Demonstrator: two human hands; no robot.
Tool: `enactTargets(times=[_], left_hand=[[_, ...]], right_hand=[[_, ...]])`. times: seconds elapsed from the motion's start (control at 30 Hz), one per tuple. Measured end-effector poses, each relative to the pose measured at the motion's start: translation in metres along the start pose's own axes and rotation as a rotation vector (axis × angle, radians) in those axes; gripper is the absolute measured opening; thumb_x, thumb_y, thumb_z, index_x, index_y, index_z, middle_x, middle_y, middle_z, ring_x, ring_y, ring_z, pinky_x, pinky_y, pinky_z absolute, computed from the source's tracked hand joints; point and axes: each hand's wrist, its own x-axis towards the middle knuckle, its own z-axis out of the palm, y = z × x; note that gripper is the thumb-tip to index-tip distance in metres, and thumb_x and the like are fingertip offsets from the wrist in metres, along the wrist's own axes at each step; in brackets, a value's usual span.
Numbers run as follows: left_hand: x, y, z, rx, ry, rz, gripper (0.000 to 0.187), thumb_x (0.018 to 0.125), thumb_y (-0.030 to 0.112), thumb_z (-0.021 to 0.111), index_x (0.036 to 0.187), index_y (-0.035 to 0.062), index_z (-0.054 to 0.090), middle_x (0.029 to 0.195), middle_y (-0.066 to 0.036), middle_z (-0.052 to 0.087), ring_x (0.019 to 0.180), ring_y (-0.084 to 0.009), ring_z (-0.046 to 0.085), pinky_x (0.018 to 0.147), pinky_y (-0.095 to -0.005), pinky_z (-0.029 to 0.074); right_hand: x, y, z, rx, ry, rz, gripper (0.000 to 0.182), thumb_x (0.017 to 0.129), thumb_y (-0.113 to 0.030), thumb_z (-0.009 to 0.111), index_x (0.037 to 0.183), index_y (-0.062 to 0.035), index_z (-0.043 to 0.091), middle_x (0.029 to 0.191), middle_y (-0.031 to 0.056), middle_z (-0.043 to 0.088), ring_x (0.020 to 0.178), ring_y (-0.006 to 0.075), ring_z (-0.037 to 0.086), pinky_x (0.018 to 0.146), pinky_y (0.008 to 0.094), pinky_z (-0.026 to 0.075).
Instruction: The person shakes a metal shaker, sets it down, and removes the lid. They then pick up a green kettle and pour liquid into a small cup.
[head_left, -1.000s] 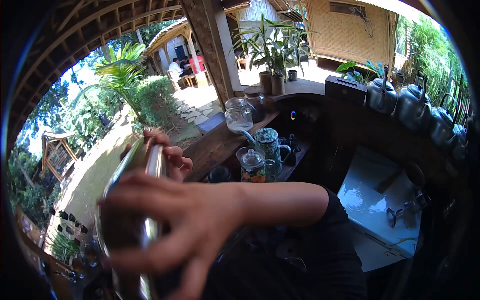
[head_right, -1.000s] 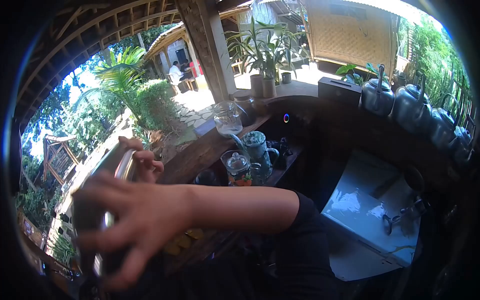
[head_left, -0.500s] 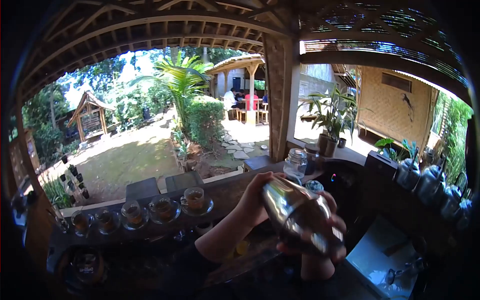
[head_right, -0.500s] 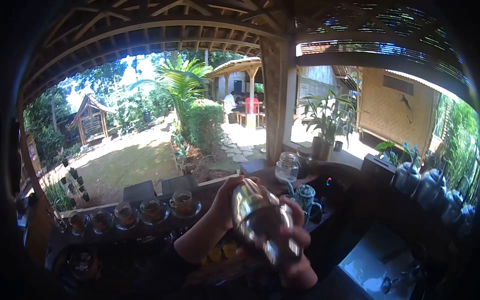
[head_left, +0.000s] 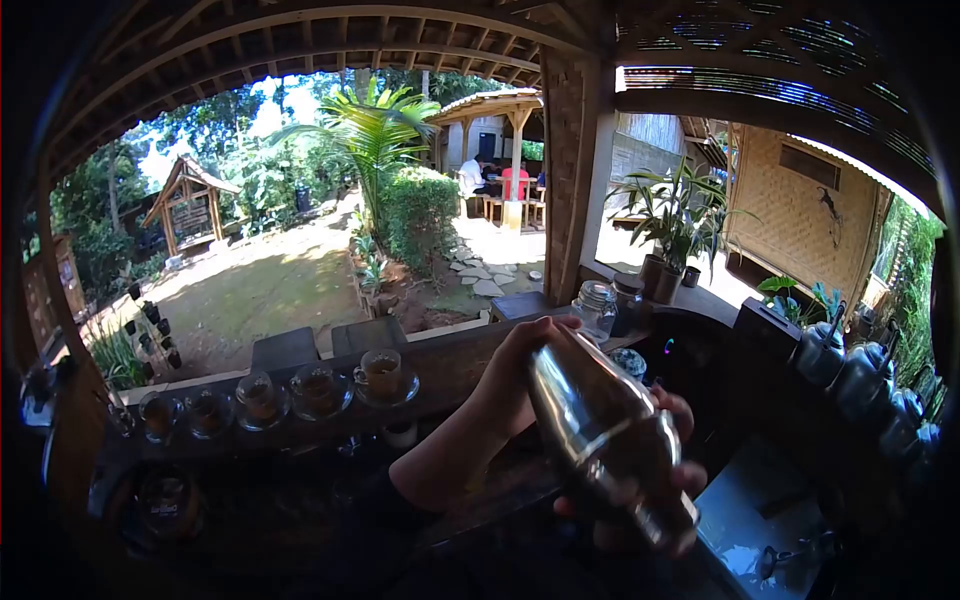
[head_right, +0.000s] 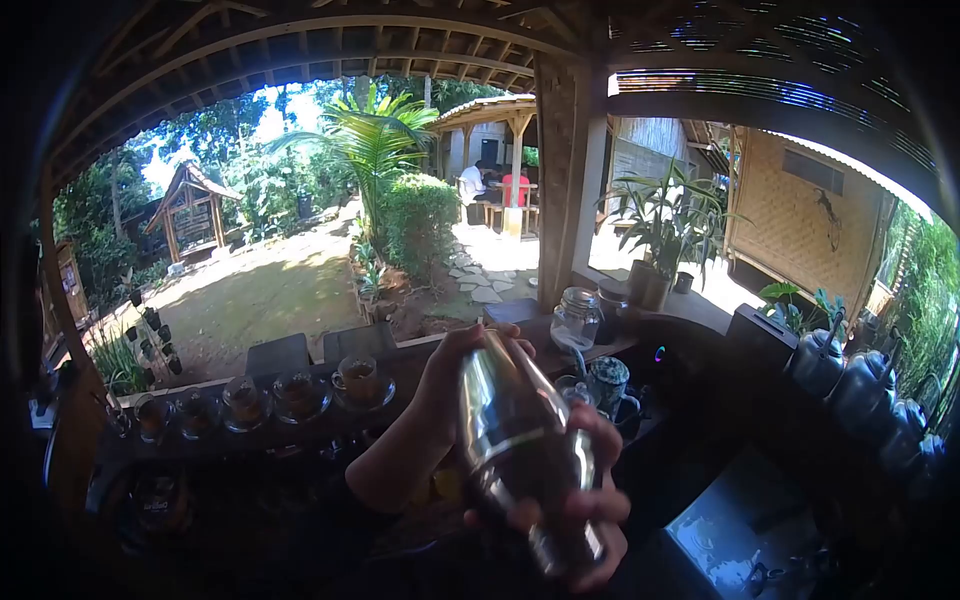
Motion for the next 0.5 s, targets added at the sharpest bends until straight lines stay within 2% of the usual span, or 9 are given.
enactTargets(times=[0.03,0.1,0.17,0.27,0.3,0.37,0.4,0.43,0.5], left_hand=[[0.003,-0.004,0.001,0.01,-0.173,0.043,0.048,0.081,0.041,0.055,0.111,0.0034,0.053,0.102,-0.014,0.059,0.094,-0.0299,0.06,0.083,-0.0432,0.05],[0.014,-0.014,0.0,-0.039,-0.143,0.012,0.047,0.082,0.041,0.054,0.11,0.0029,0.053,0.102,-0.015,0.059,0.092,-0.029,0.06,0.082,-0.0437,0.05],[0.032,-0.028,-0.012,-0.058,0.116,-0.07,0.044,0.083,0.039,0.053,0.11,0.0043,0.054,0.102,-0.014,0.059,0.092,-0.0277,0.06,0.082,-0.0435,0.05],[0.063,-0.071,-0.091,-0.316,-0.136,-0.261,0.046,0.085,0.043,0.045,0.109,0.0051,0.056,0.109,-0.01,0.061,0.098,-0.0273,0.06,0.088,-0.0422,0.047],[0.071,-0.08,-0.116,-0.539,-0.281,-0.405,0.047,0.086,0.044,0.043,0.108,0.005,0.056,0.111,-0.01,0.061,0.099,-0.0277,0.06,0.089,-0.0423,0.046],[0.058,-0.074,-0.03,-0.149,0.008,-0.169,0.05,0.084,0.044,0.046,0.115,0.0057,0.052,0.11,-0.013,0.058,0.105,-0.0276,0.055,0.096,-0.0454,0.04],[0.055,-0.067,-0.008,-0.093,0.045,-0.105,0.047,0.084,0.042,0.048,0.113,0.0045,0.051,0.106,-0.014,0.058,0.102,-0.0281,0.056,0.094,-0.0436,0.041],[0.052,-0.064,0.001,-0.086,0.016,-0.075,0.045,0.085,0.039,0.05,0.111,0.0036,0.051,0.103,-0.015,0.057,0.1,-0.0286,0.057,0.091,-0.0423,0.043],[0.059,-0.07,0.0,-0.134,-0.311,0.014,0.043,0.085,0.039,0.05,0.11,0.0036,0.051,0.104,-0.016,0.057,0.098,-0.0296,0.058,0.088,-0.0421,0.046]], right_hand=[[-0.015,0.012,0.005,0.11,0.208,-0.211,0.077,0.059,-0.013,0.083,0.12,-0.0425,0.045,0.116,-0.0059,0.041,0.118,0.0435,0.038,0.095,0.0587,0.039],[-0.006,0.021,0.003,0.074,0.155,-0.325,0.07,0.067,-0.012,0.078,0.121,-0.0393,0.044,0.115,-0.0028,0.042,0.116,0.0389,0.04,0.094,0.0563,0.041],[0.006,0.034,-0.022,-0.154,-0.072,-0.2,0.07,0.069,-0.017,0.076,0.126,-0.0303,0.038,0.117,0.0016,0.043,0.114,0.0344,0.042,0.092,0.0532,0.043],[-0.017,0.068,-0.073,-0.38,-0.138,0.047,0.08,0.067,-0.02,0.08,0.13,-0.0238,0.03,0.123,0.0072,0.039,0.114,0.035,0.043,0.089,0.0507,0.046],[-0.023,0.062,-0.086,-0.193,-0.098,0.246,0.084,0.065,-0.021,0.081,0.13,-0.0232,0.029,0.126,0.0102,0.038,0.116,0.0353,0.042,0.092,0.0494,0.043],[-0.025,0.062,-0.105,0.193,-0.023,0.611,0.091,0.061,-0.023,0.085,0.131,-0.0219,0.026,0.132,0.0164,0.034,0.119,0.0361,0.041,0.098,0.047,0.038],[0.009,0.05,-0.083,-0.083,-0.115,-0.103,0.081,0.061,-0.018,0.084,0.125,-0.0276,0.036,0.13,0.0161,0.035,0.121,0.0349,0.041,0.1,0.0503,0.038],[0.004,0.022,-0.082,-0.032,-0.136,0.045,0.075,0.061,-0.013,0.084,0.12,-0.0345,0.042,0.129,0.0123,0.034,0.124,0.0362,0.036,0.102,0.0546,0.036],[-0.017,0.007,-0.117,0.128,-0.345,0.038,0.074,0.059,-0.007,0.084,0.114,-0.0363,0.045,0.129,0.0095,0.031,0.128,0.04,0.027,0.101,0.0548,0.037]])
